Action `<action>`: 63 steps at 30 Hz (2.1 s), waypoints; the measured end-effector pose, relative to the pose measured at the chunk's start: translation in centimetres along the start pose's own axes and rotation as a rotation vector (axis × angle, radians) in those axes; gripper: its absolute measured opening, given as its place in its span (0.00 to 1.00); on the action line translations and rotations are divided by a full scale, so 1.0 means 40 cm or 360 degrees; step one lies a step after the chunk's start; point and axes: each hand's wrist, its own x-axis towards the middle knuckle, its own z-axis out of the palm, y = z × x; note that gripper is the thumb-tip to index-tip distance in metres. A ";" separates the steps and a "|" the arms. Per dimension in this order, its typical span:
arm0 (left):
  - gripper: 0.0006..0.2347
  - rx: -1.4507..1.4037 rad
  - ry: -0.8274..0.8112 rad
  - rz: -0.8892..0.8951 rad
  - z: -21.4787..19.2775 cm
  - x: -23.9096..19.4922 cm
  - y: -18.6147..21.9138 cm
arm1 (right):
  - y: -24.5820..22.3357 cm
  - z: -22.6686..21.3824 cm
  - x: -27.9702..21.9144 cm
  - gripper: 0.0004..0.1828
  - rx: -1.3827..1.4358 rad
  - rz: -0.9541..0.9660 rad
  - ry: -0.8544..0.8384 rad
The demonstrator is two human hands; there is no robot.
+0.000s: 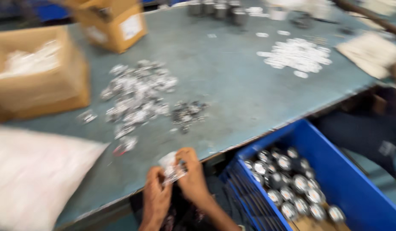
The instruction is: The person repeatedly picks small metal brackets and screws from a pile on the table, places them into small clear plastic bags, and sets the filled bags aside. The workspace includes cardboard boxes, a large bubble-wrap bag, and a blue bin containing cylindrical metal parts.
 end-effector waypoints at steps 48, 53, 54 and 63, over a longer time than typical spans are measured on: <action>0.10 0.0773 0.0218 0.0156 -0.158 0.463 -0.126 | 0.288 0.028 0.369 0.30 -0.1395 -0.0637 -0.0340; 0.09 0.0051 0.0223 0.0434 -0.044 0.602 -0.092 | 0.333 0.043 0.397 0.23 -0.1335 -0.0514 -0.0314; 0.09 -0.0108 0.0155 0.0387 -0.010 0.625 -0.090 | 0.341 0.040 0.405 0.22 -0.1345 -0.0491 -0.0308; 0.10 -0.0358 -0.0009 0.0532 0.123 0.670 -0.113 | 0.434 -0.032 0.509 0.22 -0.1428 -0.0378 -0.0254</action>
